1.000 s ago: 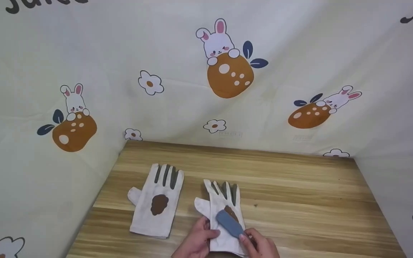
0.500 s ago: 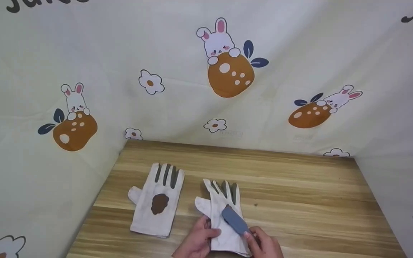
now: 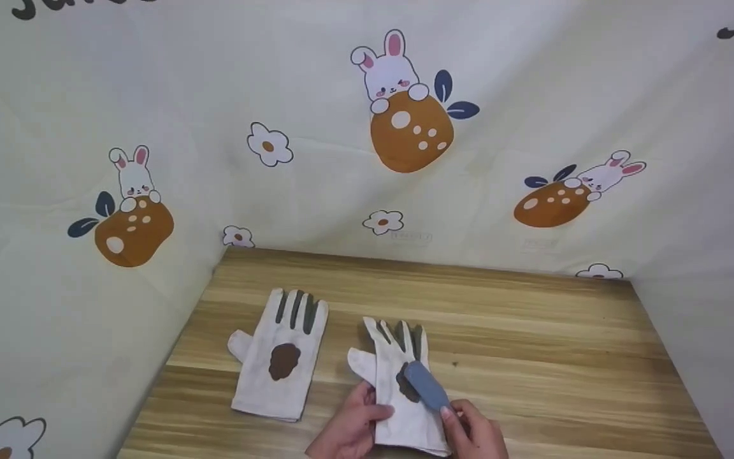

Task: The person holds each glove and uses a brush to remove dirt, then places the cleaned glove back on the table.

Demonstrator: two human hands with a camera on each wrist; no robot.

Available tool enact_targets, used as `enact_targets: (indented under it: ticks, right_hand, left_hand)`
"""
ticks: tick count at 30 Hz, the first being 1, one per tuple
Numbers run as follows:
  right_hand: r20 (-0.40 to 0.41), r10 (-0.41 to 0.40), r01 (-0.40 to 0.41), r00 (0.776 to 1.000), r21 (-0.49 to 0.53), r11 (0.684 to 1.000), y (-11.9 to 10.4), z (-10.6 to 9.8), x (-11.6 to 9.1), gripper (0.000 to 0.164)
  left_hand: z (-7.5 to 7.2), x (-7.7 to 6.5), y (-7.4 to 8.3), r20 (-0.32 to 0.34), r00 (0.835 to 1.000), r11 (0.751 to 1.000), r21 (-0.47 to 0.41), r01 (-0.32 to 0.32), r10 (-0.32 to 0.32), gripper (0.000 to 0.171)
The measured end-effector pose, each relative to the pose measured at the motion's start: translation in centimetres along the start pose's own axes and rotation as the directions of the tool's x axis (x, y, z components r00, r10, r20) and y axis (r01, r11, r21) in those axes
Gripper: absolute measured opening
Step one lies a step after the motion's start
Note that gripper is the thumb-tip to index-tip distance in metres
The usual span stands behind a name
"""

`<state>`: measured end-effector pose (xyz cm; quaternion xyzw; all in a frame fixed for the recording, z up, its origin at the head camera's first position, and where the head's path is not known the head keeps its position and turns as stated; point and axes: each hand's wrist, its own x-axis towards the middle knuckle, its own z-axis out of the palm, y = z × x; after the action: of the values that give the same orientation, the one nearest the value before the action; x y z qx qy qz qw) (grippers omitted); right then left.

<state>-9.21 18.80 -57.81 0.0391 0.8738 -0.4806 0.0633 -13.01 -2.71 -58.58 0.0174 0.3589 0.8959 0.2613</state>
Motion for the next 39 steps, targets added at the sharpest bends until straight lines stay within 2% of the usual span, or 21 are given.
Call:
enact_targets:
  ticks: [2,6,9,13,20,24,28,34,39]
  right_hand:
    - [-0.003,-0.013,0.014,1.0,0.031,0.999,-0.2,0.1,-0.1,0.036]
    - [-0.008,-0.1,0.1,0.995,0.032,0.994,-0.7,0.5,-0.3,0.031]
    - [0.019,-0.175,0.175,0.984,-0.012,0.985,-1.0,0.9,-0.4,0.026]
    - [0.034,-0.212,0.214,0.977,-0.105,0.971,-1.2,1.2,-0.3,0.025]
    - [-0.003,-0.185,0.181,0.983,-0.182,0.967,-0.8,1.1,-0.4,0.026]
    - [-0.039,-0.225,0.213,0.974,-0.196,0.957,-0.6,1.2,-0.4,0.024]
    - [-0.051,-0.209,0.196,0.977,-0.184,0.963,-0.4,1.0,-0.3,0.026]
    - [-0.023,-0.144,0.138,0.989,-0.158,0.978,-0.5,0.7,-0.3,0.032]
    - [-0.026,-0.126,0.121,0.992,-0.138,0.983,-0.4,0.6,-0.3,0.033]
  left_hand:
    - [0.0,0.0,0.1,0.0,1.0,1.0,-0.002,0.001,-0.001,0.069]
    - [0.0,0.0,0.2,-0.008,1.0,1.0,-0.004,0.002,-0.002,0.068]
    - [0.0,0.0,0.3,-0.01,1.0,1.0,-0.014,0.002,-0.002,0.068]
    - [0.1,0.1,0.3,-0.009,1.0,1.0,-0.023,0.0,0.0,0.069]
    - [-0.2,-0.2,0.1,-0.051,0.999,1.0,0.027,-0.002,0.003,0.062]
    - [-0.3,-0.2,0.0,-0.041,0.999,1.0,0.015,-0.003,0.004,0.057]
    - [-0.2,0.0,0.1,-0.021,1.0,1.0,0.0,-0.009,0.009,0.055]
    - [-0.1,0.1,0.1,-0.027,1.0,1.0,0.001,-0.003,0.003,0.06]
    - [-0.1,0.0,0.0,-0.027,1.0,1.0,0.005,-0.004,0.004,0.059]
